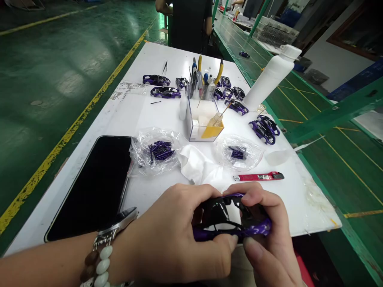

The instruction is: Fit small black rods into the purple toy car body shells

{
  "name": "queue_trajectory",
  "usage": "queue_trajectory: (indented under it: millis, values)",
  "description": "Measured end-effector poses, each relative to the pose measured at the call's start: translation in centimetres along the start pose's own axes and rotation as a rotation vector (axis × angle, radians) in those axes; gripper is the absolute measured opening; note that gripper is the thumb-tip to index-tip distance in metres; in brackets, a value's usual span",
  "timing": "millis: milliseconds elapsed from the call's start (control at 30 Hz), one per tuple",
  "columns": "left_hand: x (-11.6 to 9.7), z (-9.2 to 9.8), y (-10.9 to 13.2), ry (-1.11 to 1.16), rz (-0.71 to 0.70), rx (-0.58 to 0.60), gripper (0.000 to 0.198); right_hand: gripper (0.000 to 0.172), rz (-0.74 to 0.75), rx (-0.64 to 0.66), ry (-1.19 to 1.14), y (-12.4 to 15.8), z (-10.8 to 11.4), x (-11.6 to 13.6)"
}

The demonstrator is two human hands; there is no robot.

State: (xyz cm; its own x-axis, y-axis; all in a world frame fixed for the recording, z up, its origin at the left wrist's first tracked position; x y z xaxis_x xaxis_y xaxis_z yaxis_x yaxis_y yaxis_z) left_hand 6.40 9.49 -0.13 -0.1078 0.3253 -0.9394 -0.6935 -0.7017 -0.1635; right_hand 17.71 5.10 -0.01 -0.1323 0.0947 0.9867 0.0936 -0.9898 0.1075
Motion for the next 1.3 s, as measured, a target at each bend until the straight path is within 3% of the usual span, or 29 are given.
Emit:
queue_trajectory:
  millis: [200,367,500,667,833,967,1167,1300]
  values:
    - [1.0,-0.4,0.5,0.093,0.09,-0.016,0.012,0.025,-0.004,-0.024,-0.04,-0.6,-0.8,-0.1]
    - [1.8,-1.0,0.6,0.18,0.17,-0.001,0.015,0.018,0.18,-0.175,-0.195,-0.6,-0.5,0.5]
    - [2.0,-1.2,0.7,0.252,0.191,-0.02,0.018,0.012,0.071,-0.155,-0.196,-0.9,-1.0,0.3]
    - [2.3,-1.2,0.8,0.269,0.212,-0.05,0.02,0.009,0.059,-0.199,-0.18,-0.8,-0.7,0.5]
    - [2.2,-1.1,0.8,0.254,0.194,-0.043,0.021,0.009,0.066,-0.19,-0.186,-0.9,-1.4,0.0]
    - [1.7,-0.9,0.5,0.263,0.143,-0.039,0.018,0.011,0.143,-0.245,-0.2,-0.5,-0.5,0.1]
    - [1.7,-1.1,0.7,0.259,0.175,-0.009,0.016,0.016,0.038,-0.162,0.044,-0.3,-0.1,0.2]
    - [1.0,-0.7,0.5,0.171,0.1,-0.029,0.01,0.012,0.108,-0.199,-0.036,-0.2,-0.3,0.6]
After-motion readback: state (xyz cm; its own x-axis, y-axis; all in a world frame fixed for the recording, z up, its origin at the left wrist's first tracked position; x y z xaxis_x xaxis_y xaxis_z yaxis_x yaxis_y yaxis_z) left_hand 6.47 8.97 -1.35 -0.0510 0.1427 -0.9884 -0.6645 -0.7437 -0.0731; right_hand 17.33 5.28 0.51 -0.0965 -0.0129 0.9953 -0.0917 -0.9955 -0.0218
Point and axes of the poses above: each hand's wrist, its own y-axis away from the middle knuckle, its own z-axis out of the back of the hand, x = y × z, the point moved 9 cm from there along -y, towards the middle knuckle, and after that the axes turned 15 degrees about -z, right-handed, at the moved point
